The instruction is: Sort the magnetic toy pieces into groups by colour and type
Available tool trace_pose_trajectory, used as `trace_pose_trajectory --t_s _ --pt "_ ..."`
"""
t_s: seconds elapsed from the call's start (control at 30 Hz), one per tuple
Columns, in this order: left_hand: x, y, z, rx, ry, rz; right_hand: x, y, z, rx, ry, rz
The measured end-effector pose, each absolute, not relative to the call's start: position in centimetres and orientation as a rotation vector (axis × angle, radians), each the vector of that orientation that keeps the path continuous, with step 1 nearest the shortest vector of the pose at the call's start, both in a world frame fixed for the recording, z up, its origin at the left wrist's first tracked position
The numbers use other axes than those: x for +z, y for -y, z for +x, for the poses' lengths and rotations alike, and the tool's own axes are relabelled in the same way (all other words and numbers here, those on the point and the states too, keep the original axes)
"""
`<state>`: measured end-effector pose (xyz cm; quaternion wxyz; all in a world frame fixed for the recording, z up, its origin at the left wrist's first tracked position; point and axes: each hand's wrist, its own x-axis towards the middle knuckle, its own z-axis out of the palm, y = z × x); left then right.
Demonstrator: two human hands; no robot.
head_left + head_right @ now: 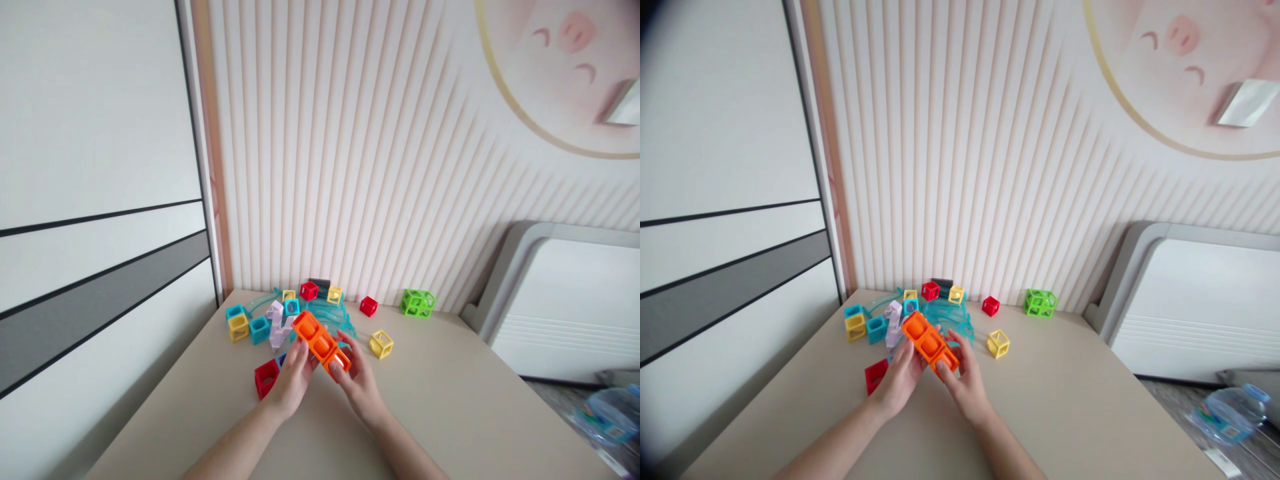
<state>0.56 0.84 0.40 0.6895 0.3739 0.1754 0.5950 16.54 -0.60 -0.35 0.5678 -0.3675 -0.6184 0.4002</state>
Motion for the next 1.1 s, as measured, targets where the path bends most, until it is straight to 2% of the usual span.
trace_pose_trajectory --t_s 0.23,0.47,0.8,1.1 --pt "0.8 -0.5 0.4 1.307 -0.551 0.981 -0.3 0.4 17.2 0.779 1.68 -0.932" --pt "-0.1 -0.9 0.7 1.257 -0.514 1.15 -0.6 0.2 16.2 0.807 1.405 -0.921" --pt "0.1 -1.5 0.2 1.326 -0.734 1.188 0.2 -0.1 16.2 1.074 1.331 -0.878" --pt "0.1 -1.3 0.2 1.368 -0.753 1.206 0.4 -0.1 16.2 1.118 1.338 -0.822"
